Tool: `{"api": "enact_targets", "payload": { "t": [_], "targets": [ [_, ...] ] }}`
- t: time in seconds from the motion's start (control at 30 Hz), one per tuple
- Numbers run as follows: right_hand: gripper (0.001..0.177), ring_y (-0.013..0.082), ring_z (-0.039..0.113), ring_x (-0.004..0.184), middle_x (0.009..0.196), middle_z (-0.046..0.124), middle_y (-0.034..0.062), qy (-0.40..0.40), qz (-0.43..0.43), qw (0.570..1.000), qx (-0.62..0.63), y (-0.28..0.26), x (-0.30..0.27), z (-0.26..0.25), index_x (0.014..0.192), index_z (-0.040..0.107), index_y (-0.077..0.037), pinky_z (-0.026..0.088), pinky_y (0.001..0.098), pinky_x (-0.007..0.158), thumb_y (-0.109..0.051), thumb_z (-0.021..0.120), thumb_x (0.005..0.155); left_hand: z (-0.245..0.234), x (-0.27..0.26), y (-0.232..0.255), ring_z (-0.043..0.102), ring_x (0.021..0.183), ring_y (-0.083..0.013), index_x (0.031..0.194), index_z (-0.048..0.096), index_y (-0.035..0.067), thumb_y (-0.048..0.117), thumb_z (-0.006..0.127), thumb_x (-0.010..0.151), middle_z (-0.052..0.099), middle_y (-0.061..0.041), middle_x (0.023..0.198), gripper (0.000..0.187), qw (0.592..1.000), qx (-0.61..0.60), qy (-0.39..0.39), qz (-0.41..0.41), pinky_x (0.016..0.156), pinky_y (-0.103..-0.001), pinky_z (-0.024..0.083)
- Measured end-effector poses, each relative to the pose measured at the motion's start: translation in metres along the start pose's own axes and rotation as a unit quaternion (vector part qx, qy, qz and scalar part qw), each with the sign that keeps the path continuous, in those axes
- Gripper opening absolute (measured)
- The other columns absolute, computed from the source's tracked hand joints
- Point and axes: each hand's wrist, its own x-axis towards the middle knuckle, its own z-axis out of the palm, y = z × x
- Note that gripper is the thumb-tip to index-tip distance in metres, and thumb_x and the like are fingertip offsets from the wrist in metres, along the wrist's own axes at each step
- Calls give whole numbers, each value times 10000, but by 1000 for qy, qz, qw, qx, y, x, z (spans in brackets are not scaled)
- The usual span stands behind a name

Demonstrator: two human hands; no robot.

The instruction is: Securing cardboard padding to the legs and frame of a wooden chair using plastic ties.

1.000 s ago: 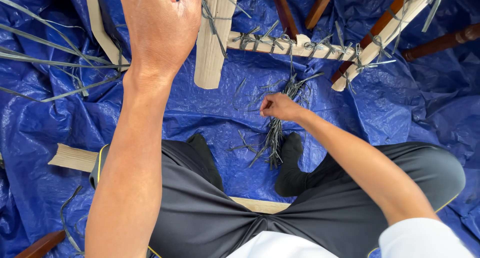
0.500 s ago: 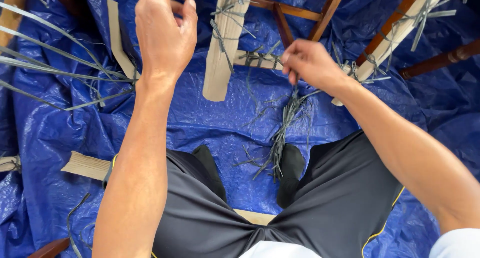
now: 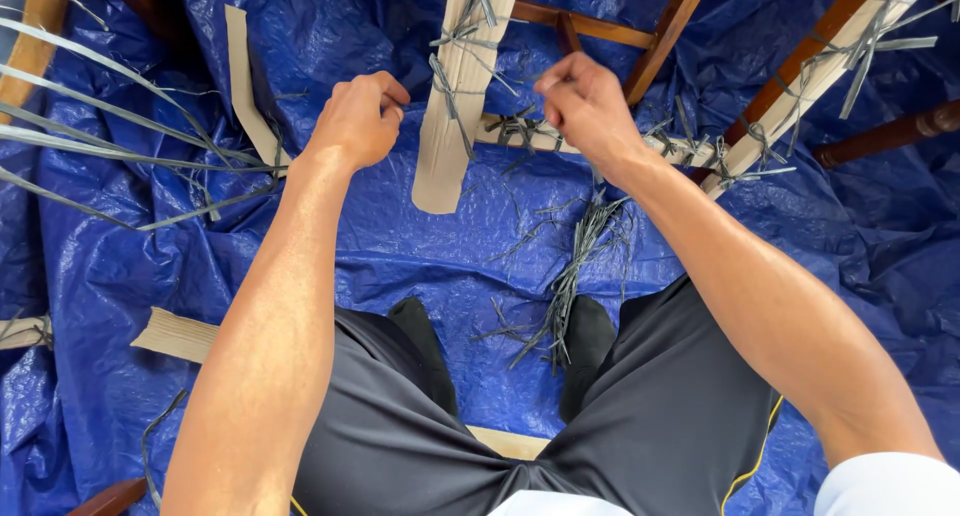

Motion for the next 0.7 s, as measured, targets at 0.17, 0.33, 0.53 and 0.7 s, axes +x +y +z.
{"api": "enact_targets", "payload": {
  "t": [0.17,0.33,0.53,0.7],
  "targets": [
    [177,125,671,682,728,707,49,-307,4,917,-256,23,-26,22,1000,670,-27,529,311,667,-128,537,940,16,6,-8,672,1101,-385,1155,740,86,95,629,913,729,-195,1116,266,1000,14,-22,-10,950,-464,519],
    [214,189,720,757,733,753,95,-314,53,867,-383,89,-26,36,1023,664,-14,546,354,741,-115,500,931,32,8,4,623,1154,-432,1197,732,129,93,615,909,691,-232,1180,313,995,40,-89,-28,974,-494,496],
    [173,184,754,772,813,763,102,-57,65,990,-114,152,23,79,968,672,-11,558,342,736,-101,537,907,45,20,0,588,1206,-435,1295,660,156,17,563,873,644,-218,1274,455,991,83,-94,-45,980,-516,492],
    [160,186,534,721,896,664,97,51,200,969,137,181,61,113,980,691,-18,438,364,618,-126,573,979,75,39,-30,554,1258,-439,1365,578,140,114,529,923,591,-240,1346,445,991,40,-88,-95,1044,-506,453]
  ]
}}
